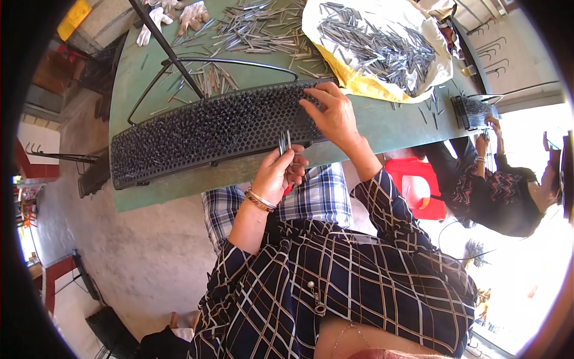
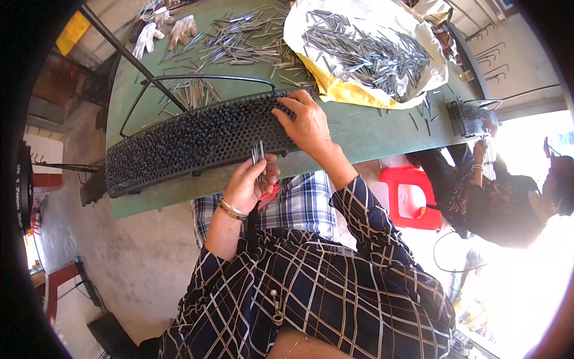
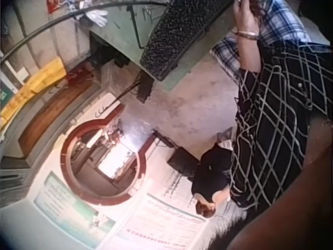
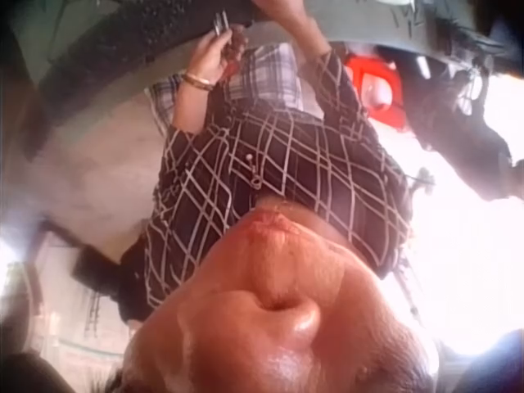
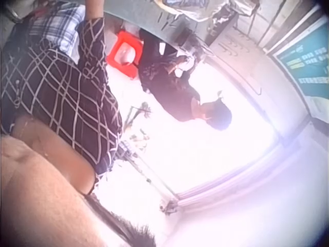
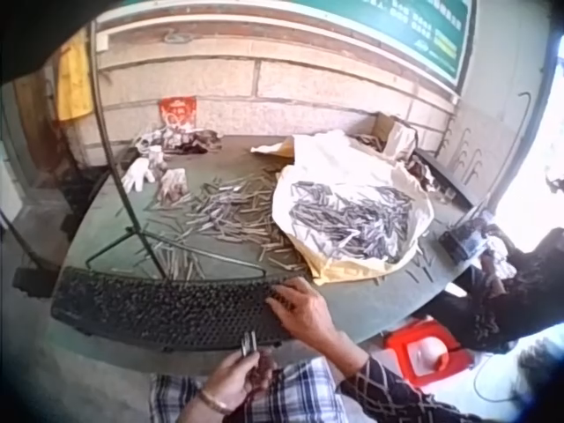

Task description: Manually inserting small metal pins into a perforated metal sheet on a workbench.

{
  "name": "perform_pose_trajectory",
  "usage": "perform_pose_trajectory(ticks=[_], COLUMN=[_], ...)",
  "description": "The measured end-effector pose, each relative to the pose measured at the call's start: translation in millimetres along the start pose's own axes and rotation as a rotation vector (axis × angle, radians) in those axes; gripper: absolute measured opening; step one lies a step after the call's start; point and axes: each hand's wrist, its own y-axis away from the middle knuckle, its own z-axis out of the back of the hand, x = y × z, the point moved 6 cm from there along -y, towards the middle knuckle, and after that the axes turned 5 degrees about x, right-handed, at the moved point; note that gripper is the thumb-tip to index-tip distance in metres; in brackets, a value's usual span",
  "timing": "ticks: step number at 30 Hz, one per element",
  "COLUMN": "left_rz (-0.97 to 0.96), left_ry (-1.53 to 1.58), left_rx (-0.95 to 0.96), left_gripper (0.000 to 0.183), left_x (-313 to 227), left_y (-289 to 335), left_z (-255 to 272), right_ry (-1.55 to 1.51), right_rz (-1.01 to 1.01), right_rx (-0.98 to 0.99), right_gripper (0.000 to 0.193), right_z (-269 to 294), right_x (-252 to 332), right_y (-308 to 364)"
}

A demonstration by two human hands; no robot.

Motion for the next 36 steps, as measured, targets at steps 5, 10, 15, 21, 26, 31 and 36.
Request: perform_pose_trajectory(ticks=[5,10,15,21,26,31,36], left_rz=[-0.057,-0.057,-0.092,-0.137,-0.114,-0.109,-0.11], left_ry=[0.0,-0.045,-0.093,-0.057,-0.079,-0.05,-0.031], left_rx=[0.06,0.115,0.078,0.011,0.0,-0.007,-0.004], left_gripper=[0.028,0.033,0.037,0.037,0.036,0.037,0.036], left_x=[-10,-15,-16,-16,-15,-15,-14], left_y=[1,6,8,10,11,10,10], left_z=[-9,-12,-5,3,3,6,7], right_ry=[-0.572,-0.806,-0.678,-0.474,-0.374,-0.309,-0.297], right_rz=[-0.204,-0.471,-0.454,-0.253,-0.03,0.055,0.11], right_rx=[0.502,0.666,0.6,0.277,0.202,0.166,0.171], right_gripper=[0.023,0.026,0.027,0.023,0.019,0.016,0.016], right_z=[-29,-37,-35,-19,-28,-30,-35], right_x=[11,17,11,15,15,20,24], right_y=[18,25,17,-16,-27,-25,-21])
